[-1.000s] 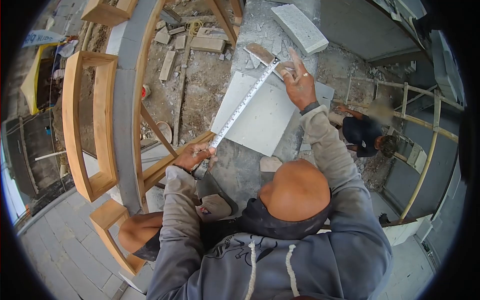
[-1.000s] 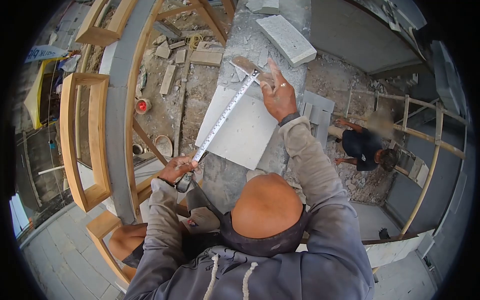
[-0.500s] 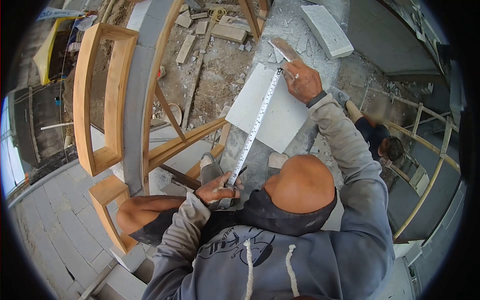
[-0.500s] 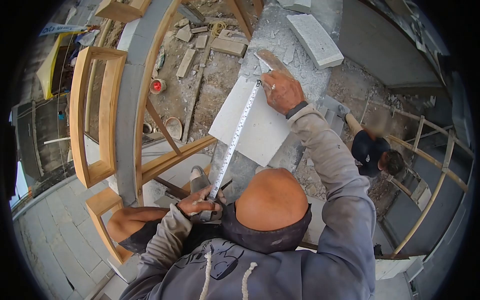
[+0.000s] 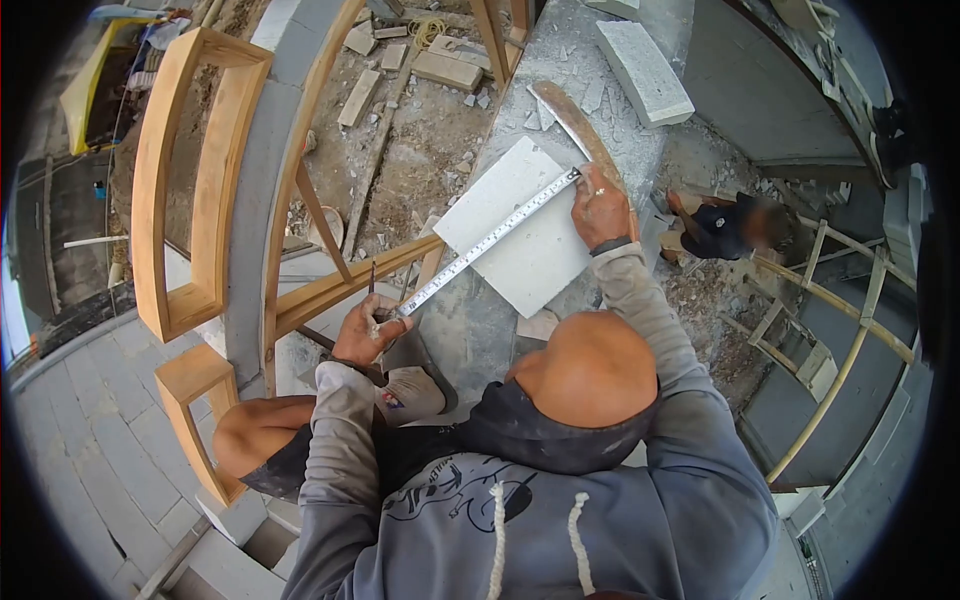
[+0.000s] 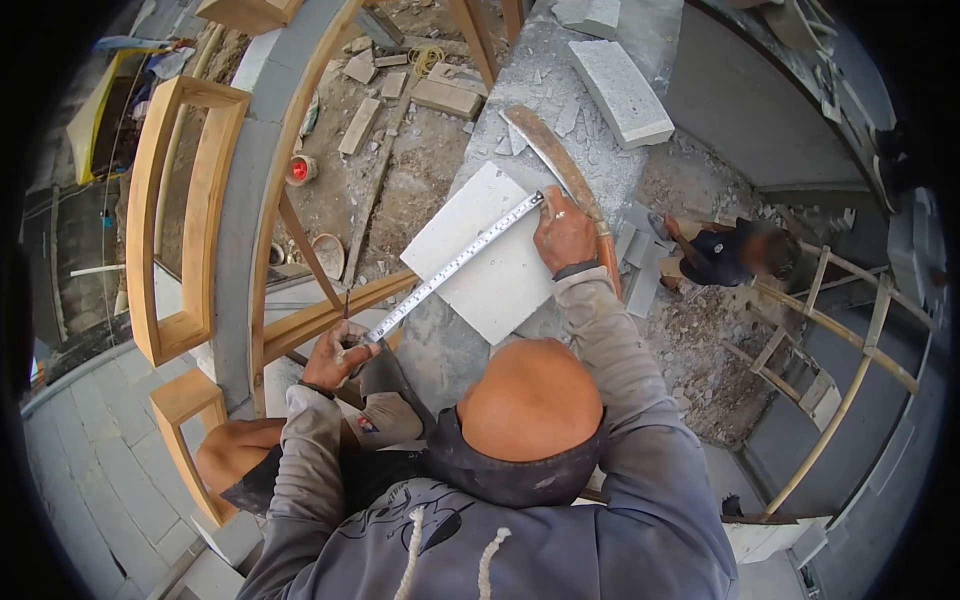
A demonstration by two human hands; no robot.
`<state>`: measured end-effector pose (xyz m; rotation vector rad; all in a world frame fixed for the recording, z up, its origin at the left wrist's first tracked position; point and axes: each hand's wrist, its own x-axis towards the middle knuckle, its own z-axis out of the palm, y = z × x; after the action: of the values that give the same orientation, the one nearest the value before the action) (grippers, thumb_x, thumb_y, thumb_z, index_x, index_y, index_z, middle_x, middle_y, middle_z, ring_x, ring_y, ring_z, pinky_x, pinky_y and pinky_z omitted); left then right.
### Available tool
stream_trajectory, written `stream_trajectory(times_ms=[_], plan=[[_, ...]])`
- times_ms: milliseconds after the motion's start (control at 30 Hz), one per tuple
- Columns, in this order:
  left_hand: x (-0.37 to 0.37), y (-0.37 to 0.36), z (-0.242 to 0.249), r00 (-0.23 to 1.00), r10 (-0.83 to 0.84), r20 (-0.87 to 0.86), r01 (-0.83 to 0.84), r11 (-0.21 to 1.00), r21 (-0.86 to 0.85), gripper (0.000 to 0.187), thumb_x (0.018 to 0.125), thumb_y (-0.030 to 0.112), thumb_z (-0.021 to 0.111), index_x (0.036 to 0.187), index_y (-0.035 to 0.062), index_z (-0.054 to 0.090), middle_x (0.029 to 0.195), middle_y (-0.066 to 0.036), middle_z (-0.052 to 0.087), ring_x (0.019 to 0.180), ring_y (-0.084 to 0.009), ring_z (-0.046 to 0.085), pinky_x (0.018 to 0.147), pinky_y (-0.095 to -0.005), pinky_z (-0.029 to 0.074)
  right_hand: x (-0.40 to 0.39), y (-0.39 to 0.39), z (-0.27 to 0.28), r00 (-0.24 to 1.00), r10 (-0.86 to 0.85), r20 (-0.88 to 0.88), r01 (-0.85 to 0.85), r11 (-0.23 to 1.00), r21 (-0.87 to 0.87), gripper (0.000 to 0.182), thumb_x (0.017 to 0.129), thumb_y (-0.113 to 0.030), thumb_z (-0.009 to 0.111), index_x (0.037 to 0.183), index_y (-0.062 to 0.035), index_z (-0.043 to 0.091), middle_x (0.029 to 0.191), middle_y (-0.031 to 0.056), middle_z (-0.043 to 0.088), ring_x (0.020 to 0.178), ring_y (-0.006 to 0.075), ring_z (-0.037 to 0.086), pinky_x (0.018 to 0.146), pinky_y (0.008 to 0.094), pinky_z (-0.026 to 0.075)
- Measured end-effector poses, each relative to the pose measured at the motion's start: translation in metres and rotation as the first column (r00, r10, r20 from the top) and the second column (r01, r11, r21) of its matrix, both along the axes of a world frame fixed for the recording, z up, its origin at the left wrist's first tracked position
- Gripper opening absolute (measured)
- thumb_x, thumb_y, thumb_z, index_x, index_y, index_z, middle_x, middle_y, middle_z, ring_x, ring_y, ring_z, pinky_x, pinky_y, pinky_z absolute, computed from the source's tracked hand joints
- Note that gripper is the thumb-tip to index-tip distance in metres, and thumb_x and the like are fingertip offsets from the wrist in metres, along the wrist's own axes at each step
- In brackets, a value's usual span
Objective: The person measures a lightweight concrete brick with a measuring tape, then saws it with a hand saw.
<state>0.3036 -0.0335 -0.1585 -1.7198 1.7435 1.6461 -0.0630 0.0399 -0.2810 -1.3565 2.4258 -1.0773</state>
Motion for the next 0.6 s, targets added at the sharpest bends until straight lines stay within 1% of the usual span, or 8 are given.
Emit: stream_trajectory(times_ms=[167,200,233,300,333,400,467,600], plan=[[0.019,-0.011,-0.028,0.992,-0.001,-0.122,-0.018,0.989,-0.148,0.030,0.073,0.020,0.072,0.093,0.0003,0.060,0.081,-0.007,0.060,0.077,-0.0136,0.056,0.072,-0.0266,0.044,0.011,0.009,0.018,0.988,0.019,-0.153,-0.048,0.981,-0.188,0.012,0.078,-0.007,0.064,0.089,-0.0060,0.063,0.090,0.0125,0.060,0.085,0.0317,0.059,0.074,0.0403,0.048],[0.018,-0.012,-0.033,0.991,0.018,-0.130,-0.040,0.984,-0.175,0.029,0.073,0.020,0.071,0.093,0.0003,0.061,0.081,-0.006,0.060,0.077,-0.0132,0.055,0.072,-0.0262,0.043,0.011,0.002,0.026,0.988,0.021,-0.152,-0.049,0.982,-0.184,0.012,0.078,-0.007,0.064,0.089,-0.0060,0.063,0.090,0.0125,0.060,0.085,0.0317,0.059,0.074,0.0403,0.048],[0.009,-0.015,-0.027,0.990,0.103,-0.096,-0.111,0.990,-0.085,0.029,0.073,0.018,0.071,0.093,0.0001,0.061,0.079,-0.004,0.060,0.074,-0.0124,0.055,0.069,-0.0260,0.043,0.014,-0.008,0.040,0.973,0.097,-0.208,-0.124,0.985,-0.122,0.012,0.077,-0.008,0.065,0.089,-0.0064,0.063,0.088,0.0109,0.059,0.084,0.0299,0.058,0.073,0.0396,0.046],[-0.003,-0.022,-0.019,0.990,0.085,-0.113,-0.095,0.992,-0.081,0.029,0.073,0.019,0.071,0.093,0.0001,0.061,0.078,-0.003,0.060,0.072,-0.0119,0.054,0.066,-0.0259,0.043,0.024,-0.027,0.048,0.927,0.247,-0.281,-0.277,0.958,-0.070,0.011,0.076,-0.010,0.067,0.086,-0.0080,0.064,0.083,0.0071,0.055,0.082,0.0255,0.055,0.070,0.0374,0.043],[-0.007,-0.026,-0.019,0.989,0.080,-0.126,-0.090,0.993,-0.078,0.029,0.073,0.019,0.071,0.093,0.0001,0.062,0.077,-0.002,0.059,0.070,-0.0113,0.054,0.064,-0.0258,0.042,0.025,-0.033,0.044,0.926,0.248,-0.285,-0.278,0.958,-0.072,0.011,0.076,-0.010,0.067,0.086,-0.0080,0.064,0.083,0.0071,0.055,0.082,0.0255,0.055,0.070,0.0374,0.043],[-0.014,-0.035,-0.029,0.997,0.038,-0.067,-0.046,0.991,-0.124,0.028,0.076,0.023,0.068,0.092,-0.0001,0.063,0.078,-0.005,0.064,0.067,-0.0147,0.056,0.064,-0.0281,0.044,0.034,-0.046,0.036,0.877,0.373,-0.305,-0.389,0.921,0.008,0.010,0.075,-0.010,0.067,0.085,-0.0086,0.063,0.082,0.0063,0.054,0.082,0.0249,0.055,0.069,0.0370,0.043],[-0.026,-0.046,-0.043,0.996,-0.077,-0.048,0.056,0.936,-0.349,0.030,0.079,0.029,0.065,0.093,0.0025,0.067,0.087,-0.011,0.068,0.075,-0.0238,0.063,0.072,-0.0320,0.048,0.031,-0.054,0.034,0.880,0.368,-0.300,-0.389,0.921,-0.012,0.011,0.074,-0.010,0.067,0.085,-0.0084,0.063,0.080,0.0064,0.053,0.082,0.0248,0.055,0.070,0.0371,0.044],[-0.054,-0.056,-0.061,0.982,-0.140,-0.130,0.056,0.863,-0.503,0.033,0.082,0.036,0.063,0.097,0.0076,0.070,0.099,-0.016,0.068,0.091,-0.0317,0.065,0.083,-0.0356,0.048,0.024,-0.057,0.028,0.885,0.345,-0.312,-0.360,0.933,0.010,0.014,0.072,-0.009,0.068,0.085,-0.0085,0.064,0.082,0.0068,0.054,0.083,0.0248,0.055,0.073,0.0372,0.046]])
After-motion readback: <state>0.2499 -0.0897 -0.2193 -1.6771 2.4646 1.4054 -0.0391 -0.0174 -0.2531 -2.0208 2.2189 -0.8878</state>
